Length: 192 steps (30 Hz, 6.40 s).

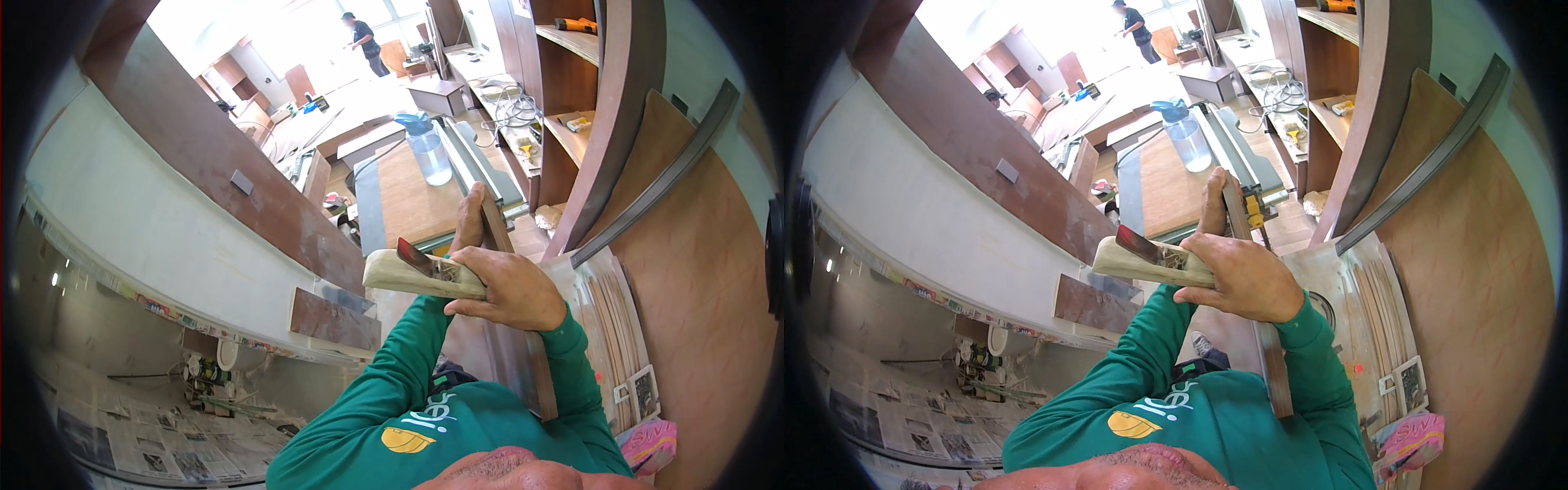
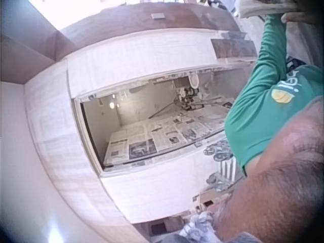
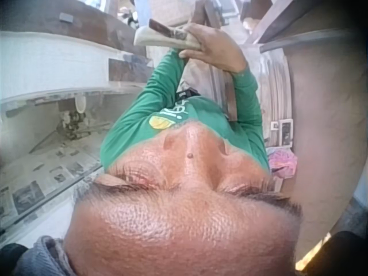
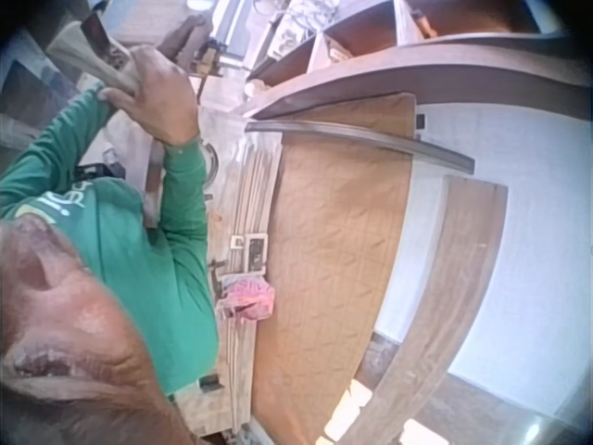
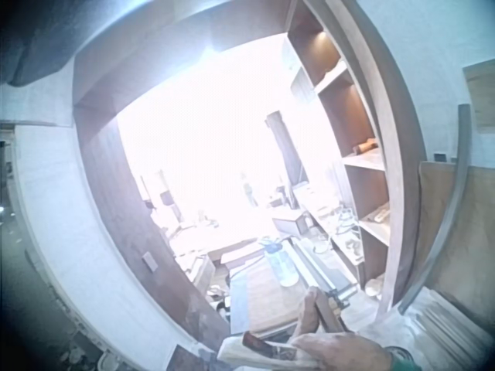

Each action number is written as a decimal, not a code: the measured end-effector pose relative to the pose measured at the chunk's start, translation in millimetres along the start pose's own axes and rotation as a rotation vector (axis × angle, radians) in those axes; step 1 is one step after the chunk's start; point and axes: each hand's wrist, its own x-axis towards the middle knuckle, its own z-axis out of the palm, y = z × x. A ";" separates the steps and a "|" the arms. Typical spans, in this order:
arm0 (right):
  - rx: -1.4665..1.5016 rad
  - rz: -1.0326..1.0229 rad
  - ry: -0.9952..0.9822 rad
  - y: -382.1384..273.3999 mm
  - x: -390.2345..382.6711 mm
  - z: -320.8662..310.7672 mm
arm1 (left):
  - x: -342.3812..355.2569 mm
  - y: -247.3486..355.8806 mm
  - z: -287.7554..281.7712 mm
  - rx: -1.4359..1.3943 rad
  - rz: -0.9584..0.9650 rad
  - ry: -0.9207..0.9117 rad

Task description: The person applies a finish to a wooden board using a cloth, wiping the surface and edges repeatedly. They then use a hand plane to smooth the board's edge and continue wiping the surface with the cloth.

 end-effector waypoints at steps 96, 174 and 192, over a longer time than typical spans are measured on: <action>0.357 0.724 0.229 141.5 78.2 -12.3 | 14.3 -17.5 -4.6 0.203 0.143 0.016; 0.161 0.690 0.261 -10.8 -74.2 -15.0 | 30.6 -29.9 -13.0 0.222 0.305 0.196; 0.134 0.656 0.287 -71.7 -148.1 -11.2 | 38.4 -27.9 -17.0 0.266 0.335 0.191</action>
